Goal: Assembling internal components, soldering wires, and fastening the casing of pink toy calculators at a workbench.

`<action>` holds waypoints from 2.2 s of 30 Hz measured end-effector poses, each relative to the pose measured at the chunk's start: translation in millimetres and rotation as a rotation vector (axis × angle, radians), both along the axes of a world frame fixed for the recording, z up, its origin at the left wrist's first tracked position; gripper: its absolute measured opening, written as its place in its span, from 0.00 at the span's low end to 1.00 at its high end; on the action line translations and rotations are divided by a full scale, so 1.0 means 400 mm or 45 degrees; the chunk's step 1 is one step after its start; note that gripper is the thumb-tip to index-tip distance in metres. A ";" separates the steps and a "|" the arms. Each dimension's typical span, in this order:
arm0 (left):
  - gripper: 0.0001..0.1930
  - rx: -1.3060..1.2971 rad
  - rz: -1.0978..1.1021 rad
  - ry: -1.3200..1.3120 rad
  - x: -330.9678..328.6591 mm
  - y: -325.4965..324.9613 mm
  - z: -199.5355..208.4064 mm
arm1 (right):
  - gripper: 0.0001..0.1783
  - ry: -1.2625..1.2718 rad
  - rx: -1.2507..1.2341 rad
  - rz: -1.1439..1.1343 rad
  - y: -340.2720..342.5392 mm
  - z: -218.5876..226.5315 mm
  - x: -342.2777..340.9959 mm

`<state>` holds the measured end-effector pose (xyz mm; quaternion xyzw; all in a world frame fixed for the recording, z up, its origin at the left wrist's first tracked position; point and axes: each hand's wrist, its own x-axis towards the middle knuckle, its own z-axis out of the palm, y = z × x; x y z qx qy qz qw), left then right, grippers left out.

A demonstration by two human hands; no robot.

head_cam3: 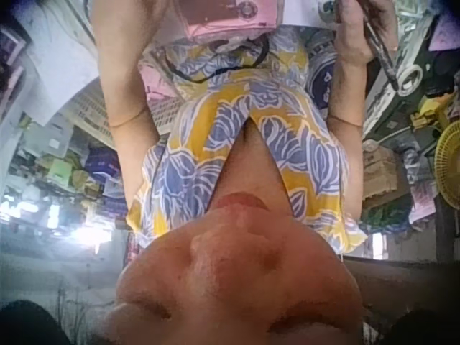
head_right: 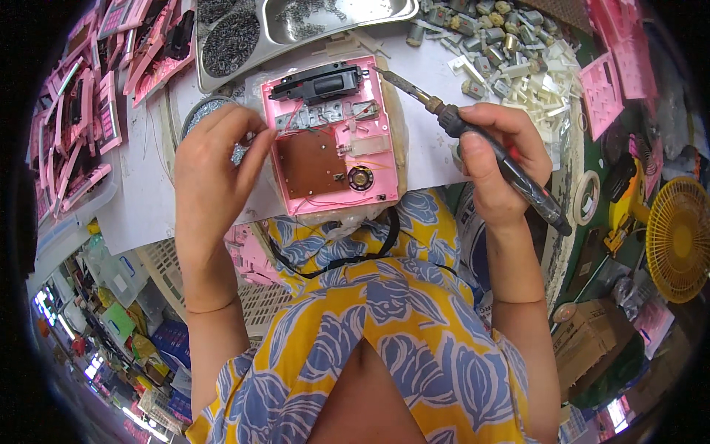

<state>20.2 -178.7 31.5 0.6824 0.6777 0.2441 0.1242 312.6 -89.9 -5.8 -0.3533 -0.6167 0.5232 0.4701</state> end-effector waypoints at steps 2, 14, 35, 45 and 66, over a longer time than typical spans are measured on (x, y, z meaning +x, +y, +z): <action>0.03 0.093 0.026 -0.345 0.030 0.015 -0.012 | 0.16 0.059 -0.007 0.100 0.012 0.000 -0.022; 0.04 -0.088 0.352 -1.311 0.097 0.001 -0.067 | 0.29 -0.171 0.136 0.381 0.029 0.017 -0.236; 0.08 -0.312 0.235 -1.480 0.057 0.004 -0.070 | 0.25 -0.178 0.052 0.383 0.015 0.006 -0.262; 0.04 -0.065 0.244 -0.655 0.060 0.035 -0.081 | 0.19 -0.097 0.531 0.200 0.059 0.027 -0.133; 0.04 0.162 0.157 -0.317 0.065 0.047 -0.123 | 0.11 -0.381 0.556 0.471 0.078 0.041 -0.089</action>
